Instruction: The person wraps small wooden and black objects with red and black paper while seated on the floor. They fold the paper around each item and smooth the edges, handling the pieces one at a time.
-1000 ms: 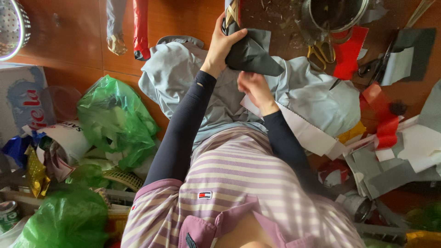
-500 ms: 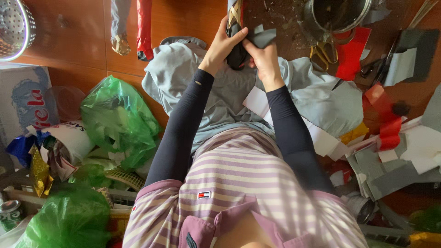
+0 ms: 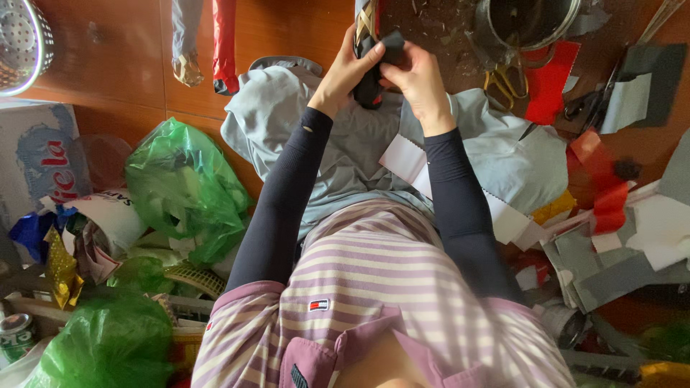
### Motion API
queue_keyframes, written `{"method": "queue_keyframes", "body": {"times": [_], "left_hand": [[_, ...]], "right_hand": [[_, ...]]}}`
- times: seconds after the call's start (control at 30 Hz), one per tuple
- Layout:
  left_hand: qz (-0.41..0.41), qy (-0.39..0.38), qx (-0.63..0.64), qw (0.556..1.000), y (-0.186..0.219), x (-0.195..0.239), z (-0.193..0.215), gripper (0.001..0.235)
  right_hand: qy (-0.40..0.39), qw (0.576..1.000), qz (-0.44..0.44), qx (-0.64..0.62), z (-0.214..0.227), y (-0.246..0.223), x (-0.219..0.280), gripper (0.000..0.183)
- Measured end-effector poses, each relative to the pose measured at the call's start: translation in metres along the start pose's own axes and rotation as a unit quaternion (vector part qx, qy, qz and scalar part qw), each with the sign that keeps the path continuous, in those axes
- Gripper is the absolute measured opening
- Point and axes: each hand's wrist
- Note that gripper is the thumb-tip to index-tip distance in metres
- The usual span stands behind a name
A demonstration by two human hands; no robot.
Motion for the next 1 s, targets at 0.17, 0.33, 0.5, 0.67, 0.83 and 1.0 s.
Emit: {"method": "queue_keyframes", "body": {"times": [0.17,0.33,0.5,0.67,0.83,1.0], "left_hand": [[-0.073,-0.036,-0.013,0.997,-0.006,-0.002,0.006,0.088],[-0.046,-0.061,0.038,0.996,-0.004,-0.001,0.006,0.094],[0.023,-0.028,0.063,0.997,-0.003,0.0,0.001,0.094],[-0.051,0.011,0.113,0.992,-0.008,-0.003,-0.008,0.078],[0.004,0.049,0.08,0.996,0.004,0.001,-0.017,0.054],[0.052,0.086,0.081,0.992,0.018,0.001,-0.03,0.042]], "right_hand": [[0.053,0.971,0.124,0.199,-0.009,0.009,-0.012,0.03],[0.005,0.97,0.143,0.195,-0.006,0.008,-0.019,0.031],[0.056,0.966,0.118,0.224,-0.011,0.003,-0.021,0.021],[0.088,0.876,0.258,0.399,-0.017,0.006,-0.019,0.012],[0.037,0.892,0.246,0.377,0.018,0.025,0.012,0.027],[0.015,0.855,-0.12,0.504,0.069,0.066,0.089,0.042]]}}
Point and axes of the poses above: each hand's wrist, its own x-axis away from the middle knuckle, its own z-axis out of the back of the hand, y = z × x, and after that the axes turned 2 degrees about -y, right-handed
